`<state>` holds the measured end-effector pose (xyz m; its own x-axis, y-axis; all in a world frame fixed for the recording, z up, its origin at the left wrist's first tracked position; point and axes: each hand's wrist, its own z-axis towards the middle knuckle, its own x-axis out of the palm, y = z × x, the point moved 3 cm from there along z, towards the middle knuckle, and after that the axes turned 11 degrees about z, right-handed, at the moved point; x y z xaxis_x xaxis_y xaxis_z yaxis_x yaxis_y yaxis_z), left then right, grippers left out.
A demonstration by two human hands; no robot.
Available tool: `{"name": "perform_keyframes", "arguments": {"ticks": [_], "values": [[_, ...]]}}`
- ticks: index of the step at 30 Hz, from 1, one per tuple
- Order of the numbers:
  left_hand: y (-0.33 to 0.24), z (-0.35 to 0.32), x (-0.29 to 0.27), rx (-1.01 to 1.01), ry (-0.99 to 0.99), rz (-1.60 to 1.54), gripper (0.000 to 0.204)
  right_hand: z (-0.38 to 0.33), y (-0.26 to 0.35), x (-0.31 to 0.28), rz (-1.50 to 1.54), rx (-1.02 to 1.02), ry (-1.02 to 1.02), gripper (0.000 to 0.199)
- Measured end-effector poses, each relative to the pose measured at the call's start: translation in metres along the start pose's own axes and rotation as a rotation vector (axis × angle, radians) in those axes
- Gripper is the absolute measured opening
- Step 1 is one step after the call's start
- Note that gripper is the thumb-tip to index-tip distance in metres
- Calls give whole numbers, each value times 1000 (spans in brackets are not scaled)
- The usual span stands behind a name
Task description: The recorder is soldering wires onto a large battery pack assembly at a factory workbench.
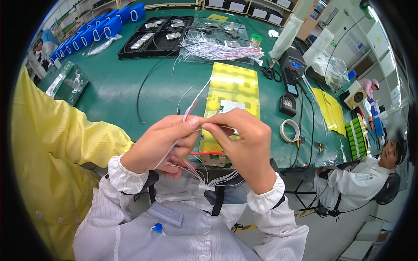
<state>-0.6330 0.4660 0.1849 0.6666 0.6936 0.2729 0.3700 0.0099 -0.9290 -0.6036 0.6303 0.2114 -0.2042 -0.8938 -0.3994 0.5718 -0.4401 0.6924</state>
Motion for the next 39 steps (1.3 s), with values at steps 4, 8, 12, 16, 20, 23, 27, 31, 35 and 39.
{"name": "perform_keyframes", "arguments": {"ticks": [4, 8, 12, 16, 20, 23, 27, 31, 35, 39], "values": [[-3, -11, 3, -104, 0, 152, 36, 2, -5, -6, 218, 208, -10, 9], [1, -17, -1, -181, -97, 114, 39, -1, -13, -16, 183, 195, -79, 8], [-2, -16, 7, -211, -153, 218, 38, -4, 0, 1, 107, 35, 38, 9], [6, -19, 5, -99, -95, 201, 37, -7, 6, 7, 75, 11, 65, 10], [6, -23, -1, 22, -91, 218, 29, -13, 2, -2, 112, 101, 0, 8], [12, -22, -11, 152, -167, 306, 26, -14, 3, -6, 117, 137, -15, 7], [10, -17, -12, 204, -241, 403, 27, -13, 3, -13, 41, 102, 9, 8], [7, -13, -9, 125, -246, 357, 28, -13, 4, -21, -152, -174, 62, 9], [10, -8, -9, 131, -280, 416, 32, -14, 2, -28, -249, -202, 87, 8], [6, -3, 9, 219, -234, 609, 34, -11, 4, -19, -277, -313, 130, 7]]}}
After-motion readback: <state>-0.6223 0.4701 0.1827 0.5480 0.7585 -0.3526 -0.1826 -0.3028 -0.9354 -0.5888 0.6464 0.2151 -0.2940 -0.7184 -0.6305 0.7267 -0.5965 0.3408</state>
